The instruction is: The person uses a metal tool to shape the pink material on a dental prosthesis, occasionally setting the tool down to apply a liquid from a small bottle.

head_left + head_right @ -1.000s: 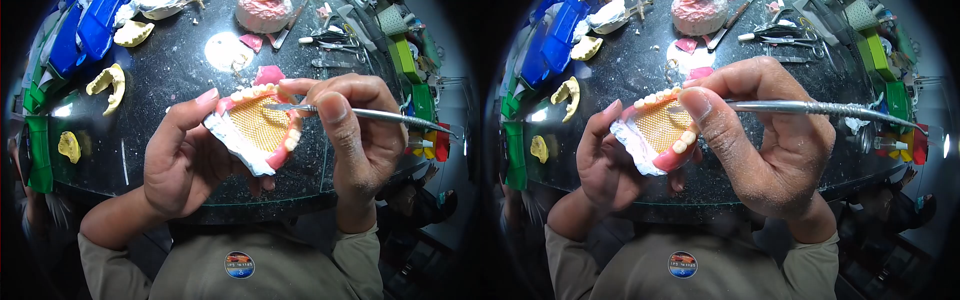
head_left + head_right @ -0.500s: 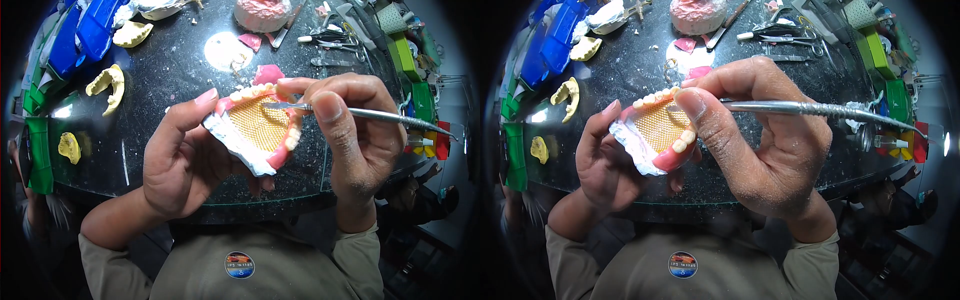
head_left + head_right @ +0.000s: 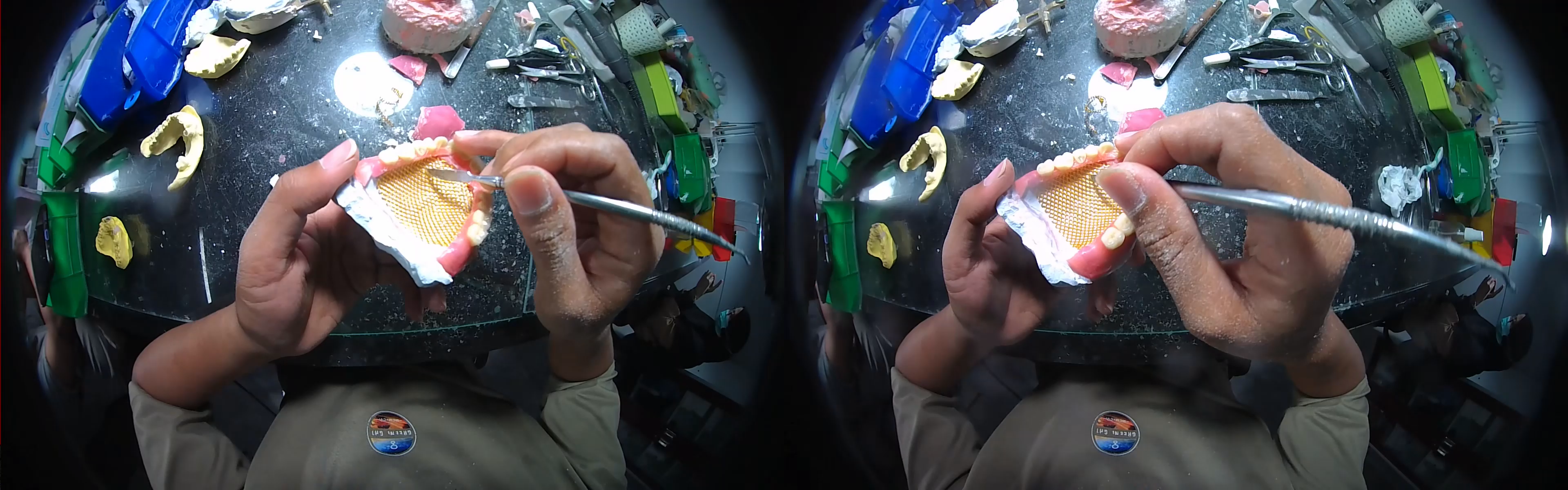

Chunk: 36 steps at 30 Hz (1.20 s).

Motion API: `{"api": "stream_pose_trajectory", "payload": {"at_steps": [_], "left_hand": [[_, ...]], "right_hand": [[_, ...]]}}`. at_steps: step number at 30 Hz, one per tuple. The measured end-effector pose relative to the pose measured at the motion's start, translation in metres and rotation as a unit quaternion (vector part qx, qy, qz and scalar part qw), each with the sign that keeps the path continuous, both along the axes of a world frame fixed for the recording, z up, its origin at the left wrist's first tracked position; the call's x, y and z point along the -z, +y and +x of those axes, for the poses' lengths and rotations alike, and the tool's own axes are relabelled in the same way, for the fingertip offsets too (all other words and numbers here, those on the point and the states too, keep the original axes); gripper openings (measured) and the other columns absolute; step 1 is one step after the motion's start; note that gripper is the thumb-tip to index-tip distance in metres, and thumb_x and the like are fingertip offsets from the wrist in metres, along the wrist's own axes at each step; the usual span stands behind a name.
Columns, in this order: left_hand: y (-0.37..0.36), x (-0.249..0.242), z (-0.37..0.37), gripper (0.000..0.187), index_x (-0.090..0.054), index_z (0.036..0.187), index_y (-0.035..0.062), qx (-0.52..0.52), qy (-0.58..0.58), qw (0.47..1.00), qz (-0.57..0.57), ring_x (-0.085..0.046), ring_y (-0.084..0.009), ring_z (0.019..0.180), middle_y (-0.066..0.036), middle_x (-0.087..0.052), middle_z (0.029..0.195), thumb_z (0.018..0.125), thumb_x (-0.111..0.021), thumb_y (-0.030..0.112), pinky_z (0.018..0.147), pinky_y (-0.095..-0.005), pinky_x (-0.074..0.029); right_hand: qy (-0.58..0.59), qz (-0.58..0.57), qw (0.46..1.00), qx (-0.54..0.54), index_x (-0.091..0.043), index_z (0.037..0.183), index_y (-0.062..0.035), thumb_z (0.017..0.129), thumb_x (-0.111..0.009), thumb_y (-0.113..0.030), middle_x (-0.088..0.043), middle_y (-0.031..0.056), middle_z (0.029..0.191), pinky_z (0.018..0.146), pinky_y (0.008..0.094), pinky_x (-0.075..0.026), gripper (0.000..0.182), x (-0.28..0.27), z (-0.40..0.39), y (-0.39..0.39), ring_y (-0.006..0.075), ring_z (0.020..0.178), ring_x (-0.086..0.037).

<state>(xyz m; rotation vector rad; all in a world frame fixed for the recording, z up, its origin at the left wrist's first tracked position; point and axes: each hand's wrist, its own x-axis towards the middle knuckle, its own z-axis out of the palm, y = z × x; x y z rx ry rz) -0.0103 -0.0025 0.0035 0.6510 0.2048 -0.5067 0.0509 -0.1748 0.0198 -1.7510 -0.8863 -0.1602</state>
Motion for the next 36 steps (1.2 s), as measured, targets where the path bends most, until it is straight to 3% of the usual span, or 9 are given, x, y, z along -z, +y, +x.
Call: {"api": "stream_pose_trajectory", "payload": {"at_steps": [8, 23, 28, 31, 33, 36], "left_hand": [[0.002, 0.003, 0.0, 0.068, -0.041, 0.126, 0.0015, 0.013, -0.015, 1.0, 0.005, -0.061, -0.0239, 0.079, -0.014, -0.061, 0.097, 0.088, -0.021, 0.055, 0.061, -0.036, -0.051], [0.001, 0.0, 0.001, 0.069, -0.042, 0.125, 0.0001, -0.003, -0.004, 1.0, -0.016, -0.061, -0.0257, 0.082, -0.018, -0.06, 0.098, 0.088, -0.02, 0.055, 0.06, -0.0372, -0.052], [0.001, 0.001, 0.0, 0.069, -0.04, 0.125, -0.0013, -0.021, -0.003, 1.0, 0.021, -0.059, -0.0306, 0.091, -0.024, -0.057, 0.102, 0.089, -0.02, 0.054, 0.06, -0.0374, -0.053], [0.001, 0.001, 0.0, 0.068, -0.036, 0.127, -0.0021, -0.042, -0.006, 0.999, 0.033, -0.058, -0.0335, 0.094, -0.026, -0.053, 0.108, 0.09, -0.019, 0.052, 0.059, -0.039, -0.054], [0.003, 0.004, 0.0, 0.067, -0.033, 0.129, -0.0026, -0.04, 0.012, 0.999, -0.031, -0.057, -0.0342, 0.092, -0.025, -0.051, 0.113, 0.091, -0.02, 0.051, 0.056, -0.0398, -0.055], [-0.008, -0.001, -0.001, 0.067, -0.031, 0.131, -0.0021, -0.066, 0.018, 0.998, -0.002, -0.058, -0.0329, 0.086, -0.027, -0.048, 0.116, 0.091, -0.021, 0.051, 0.044, -0.0331, -0.051]], "right_hand": [[-0.043, -0.039, 0.998, -0.016, -0.05, 0.086, 0.005, 0.087, -0.054, -0.011, -0.056, 0.0146, 0.076, 0.076, 0.0444, -0.053, 0.017, 0.0, 0.001, -0.002, 0.0179, 0.071, -0.059], [-0.03, -0.005, 0.999, -0.015, -0.05, 0.087, 0.0039, 0.087, -0.055, -0.014, -0.055, 0.0154, 0.076, 0.074, 0.0436, -0.053, 0.019, 0.0, 0.001, -0.003, 0.0208, 0.073, -0.059], [-0.072, 0.071, 0.994, 0.033, -0.051, 0.093, 0.003, 0.092, -0.044, -0.018, -0.056, 0.0173, 0.082, 0.078, 0.0444, -0.051, 0.022, -0.016, 0.003, -0.028, 0.0269, 0.084, -0.059], [-0.097, 0.095, 0.979, 0.154, -0.048, 0.093, 0.0045, 0.088, -0.051, -0.012, -0.058, 0.0196, 0.084, 0.076, 0.0396, -0.05, 0.017, -0.014, -0.003, -0.078, 0.03, 0.081, -0.061], [-0.067, 0.105, 0.957, 0.263, -0.05, 0.093, 0.0044, 0.088, -0.051, -0.01, -0.058, 0.0185, 0.086, 0.079, 0.0363, -0.048, 0.015, -0.001, -0.013, -0.114, 0.0287, 0.085, -0.06], [0.003, 0.099, 0.918, 0.383, -0.051, 0.092, 0.004, 0.087, -0.054, -0.008, -0.059, 0.0179, 0.088, 0.08, 0.032, -0.047, 0.013, 0.023, -0.038, -0.164, 0.0253, 0.087, -0.06]]}}
